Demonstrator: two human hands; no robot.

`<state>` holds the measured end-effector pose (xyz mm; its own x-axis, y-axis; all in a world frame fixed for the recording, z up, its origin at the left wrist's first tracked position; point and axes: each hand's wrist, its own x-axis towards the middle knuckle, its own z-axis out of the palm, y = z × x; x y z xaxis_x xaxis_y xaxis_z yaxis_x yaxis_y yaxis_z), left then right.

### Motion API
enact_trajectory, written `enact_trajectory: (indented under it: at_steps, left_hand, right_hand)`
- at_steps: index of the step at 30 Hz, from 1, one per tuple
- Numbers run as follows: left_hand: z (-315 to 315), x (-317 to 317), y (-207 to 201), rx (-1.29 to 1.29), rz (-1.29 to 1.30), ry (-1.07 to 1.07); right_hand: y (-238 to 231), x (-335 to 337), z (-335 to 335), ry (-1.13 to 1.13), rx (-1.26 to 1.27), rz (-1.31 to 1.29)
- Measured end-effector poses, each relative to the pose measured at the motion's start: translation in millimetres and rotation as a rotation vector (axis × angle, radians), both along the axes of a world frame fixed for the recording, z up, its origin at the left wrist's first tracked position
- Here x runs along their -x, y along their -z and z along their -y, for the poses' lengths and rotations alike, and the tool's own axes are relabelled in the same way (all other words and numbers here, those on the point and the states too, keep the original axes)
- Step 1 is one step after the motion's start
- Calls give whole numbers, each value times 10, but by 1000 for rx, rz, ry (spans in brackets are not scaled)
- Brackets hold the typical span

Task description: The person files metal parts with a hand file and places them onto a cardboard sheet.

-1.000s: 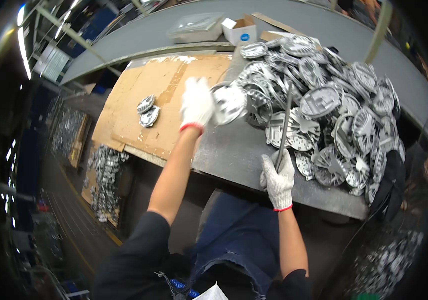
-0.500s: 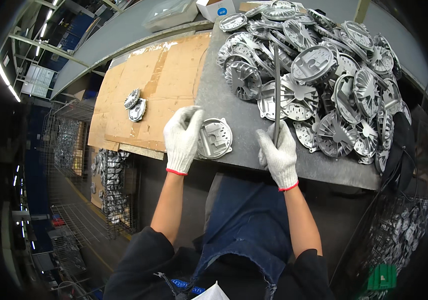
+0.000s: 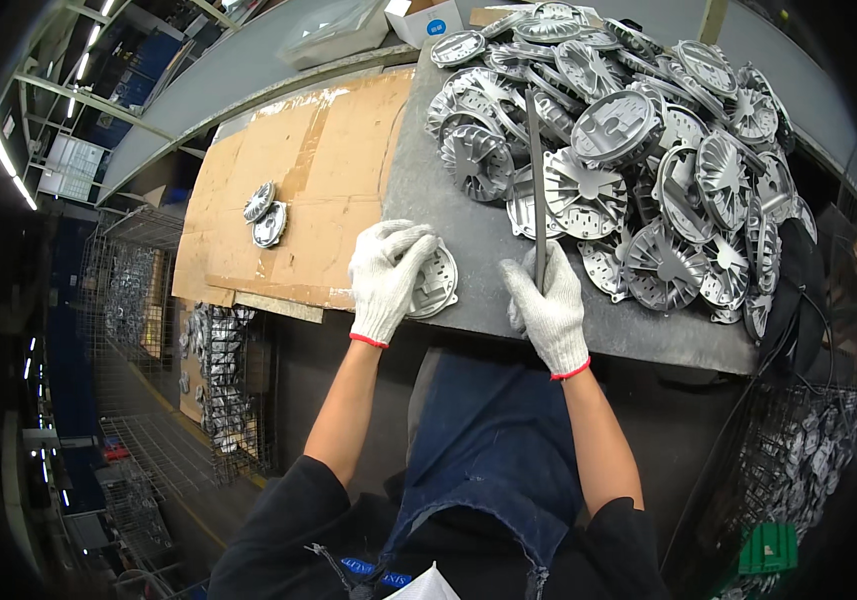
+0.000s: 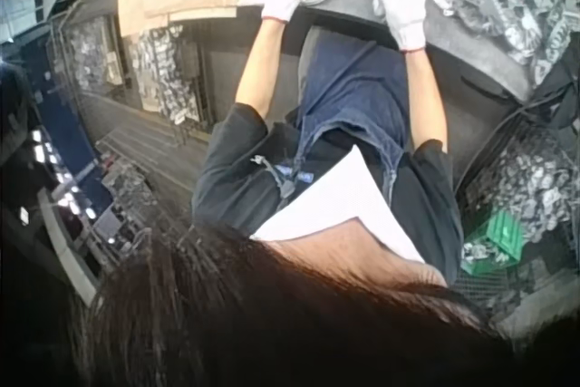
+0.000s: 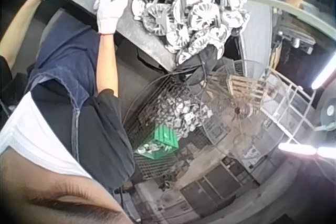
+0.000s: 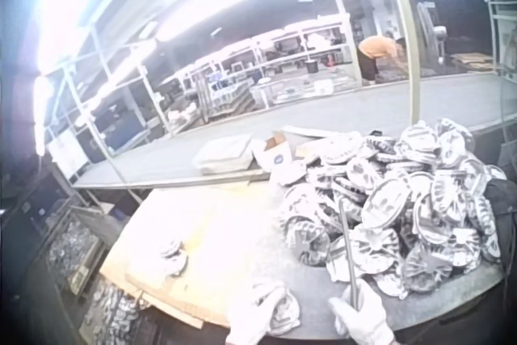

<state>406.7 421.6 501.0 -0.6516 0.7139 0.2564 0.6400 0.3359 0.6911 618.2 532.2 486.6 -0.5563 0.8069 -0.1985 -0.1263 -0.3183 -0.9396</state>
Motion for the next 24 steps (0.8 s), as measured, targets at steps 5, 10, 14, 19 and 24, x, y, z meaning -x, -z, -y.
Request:
enact_trajectory:
  at_steps: [5,10,14,19,24]
  left_hand:
    - [-5,-6,47,11,-146,25]
    - [38,35,69,-54,-183,58]
    - [40,89,134,-117,-79,137]
    - [87,125,155,-83,-348,225]
    - [68,122,199,-123,-349,226]
  right_hand:
    - [-16,-8,11,-3,-18,44]
    - [-5,3,32,-7,-32,60]
    - [-96,-6,49,-70,-55,108]
    - [-627,-1,72,-220,-785,585]
    - [-823,104,270,-107,-977,564]
